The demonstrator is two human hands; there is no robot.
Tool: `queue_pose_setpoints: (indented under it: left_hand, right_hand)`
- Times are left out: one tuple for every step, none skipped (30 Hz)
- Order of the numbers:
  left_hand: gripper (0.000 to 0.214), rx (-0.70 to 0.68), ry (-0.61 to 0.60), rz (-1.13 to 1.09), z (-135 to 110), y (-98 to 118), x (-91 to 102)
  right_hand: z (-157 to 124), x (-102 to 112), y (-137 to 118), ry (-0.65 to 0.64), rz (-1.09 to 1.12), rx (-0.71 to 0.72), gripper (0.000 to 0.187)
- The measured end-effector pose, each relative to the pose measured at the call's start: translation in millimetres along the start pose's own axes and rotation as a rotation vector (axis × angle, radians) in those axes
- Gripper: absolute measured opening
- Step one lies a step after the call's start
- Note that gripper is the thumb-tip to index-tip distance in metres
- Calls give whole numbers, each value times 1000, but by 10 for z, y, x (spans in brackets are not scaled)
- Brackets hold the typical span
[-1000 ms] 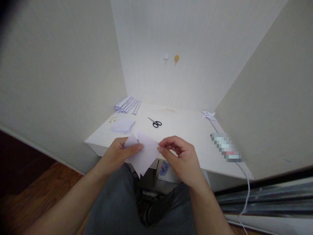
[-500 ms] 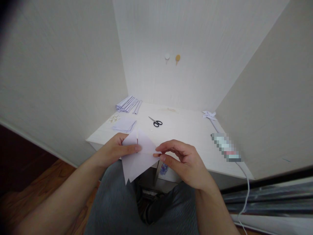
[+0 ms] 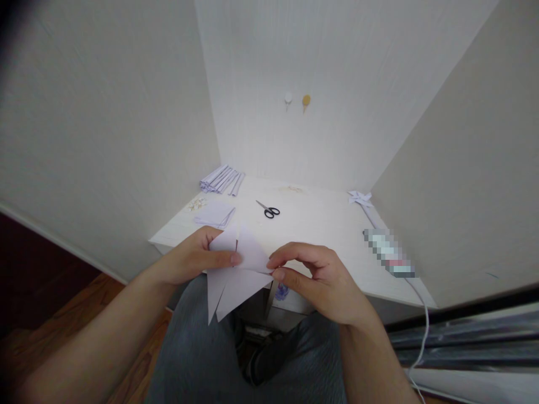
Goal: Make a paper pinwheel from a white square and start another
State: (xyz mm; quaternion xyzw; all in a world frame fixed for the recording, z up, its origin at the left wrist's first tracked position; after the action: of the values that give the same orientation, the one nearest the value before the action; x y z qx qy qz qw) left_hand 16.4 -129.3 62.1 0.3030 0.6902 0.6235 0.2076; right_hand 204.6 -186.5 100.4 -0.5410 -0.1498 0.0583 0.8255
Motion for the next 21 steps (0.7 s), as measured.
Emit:
queue_pose_setpoints:
  left_hand:
    - [21, -6, -6, 0, -5, 14, -8]
    - [20, -13, -10, 2, -10, 30, -16]
    - [19, -20, -13, 8, -14, 44, -23]
    - [18, -24, -15, 16, -16, 57, -29]
    - [18, -27, -18, 28, -17, 68, -35]
    - [17, -30, -22, 37, -18, 78, -42]
    - [17, -34, -26, 45, -18, 88, -48]
    - [17, -36, -30, 52, -18, 97, -53]
    - [17, -39, -35, 57, -19, 106, -59]
    - [17, -44, -41, 58, -21, 116, -65]
    - [16, -47, -46, 56, -24, 125, -71]
    - [16, -50, -47, 54, -28, 133, -76]
    - [15, -53, -50, 51, -34, 140, -81]
    - [15, -56, -52, 46, -41, 145, -88]
    - [14, -60, -53, 40, -48, 150, -93]
    - [13, -62, -56, 34, -56, 152, -100]
    - [13, -64, -59, 29, -63, 152, -107]
    - [12, -64, -61, 24, -69, 150, -112]
    - [12, -62, -60, 20, -75, 147, -114]
    - [12, -62, -54, 21, -79, 143, -113]
    - [12, -61, -47, 25, -83, 139, -110]
  right_hand:
    - [3, -3, 0, -6, 13, -9, 10]
    - [5, -6, 3, -12, 28, -19, 9]
    - [9, -8, 7, -15, 42, -32, 8]
    - [12, -10, 14, -18, 57, -48, 7]
    - [15, -11, 23, -19, 69, -66, 6]
    - [18, -11, 34, -19, 78, -86, 5]
    - [20, -13, 46, -22, 82, -108, 6]
    - [22, -16, 60, -27, 82, -130, 7]
    - [23, -18, 73, -29, 82, -151, 8]
    - [22, -21, 86, -30, 84, -170, 10]
    - [21, -22, 97, -27, 91, -187, 11]
    - [18, -23, 107, -21, 105, -202, 12]
    - [13, -23, 117, -10, 124, -215, 13]
    - [6, -24, 125, 5, 145, -225, 13]
    - [-1, -26, 132, 20, 162, -232, 13]
    - [-8, -30, 136, 35, 175, -236, 12]
    - [-15, -36, 138, 49, 181, -236, 11]
    - [-21, -43, 138, 64, 179, -232, 11]
    - [-25, -49, 135, 78, 169, -224, 11]
    - [-28, -57, 132, 90, 153, -215, 10]
    - [-30, -63, 127, 103, 134, -205, 10]
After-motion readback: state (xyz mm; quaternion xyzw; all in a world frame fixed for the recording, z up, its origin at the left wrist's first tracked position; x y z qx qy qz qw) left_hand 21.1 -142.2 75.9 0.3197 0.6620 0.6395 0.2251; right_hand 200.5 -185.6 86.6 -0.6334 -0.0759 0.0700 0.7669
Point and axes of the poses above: each hand's wrist, its own z-axis towards the middle knuckle, its own x-axis out of the back of the hand, y = z × x, the point moved 7 cm from there along z, towards the middle knuckle, and after that the axes turned 9 degrees about z, right-handed, at the moved point
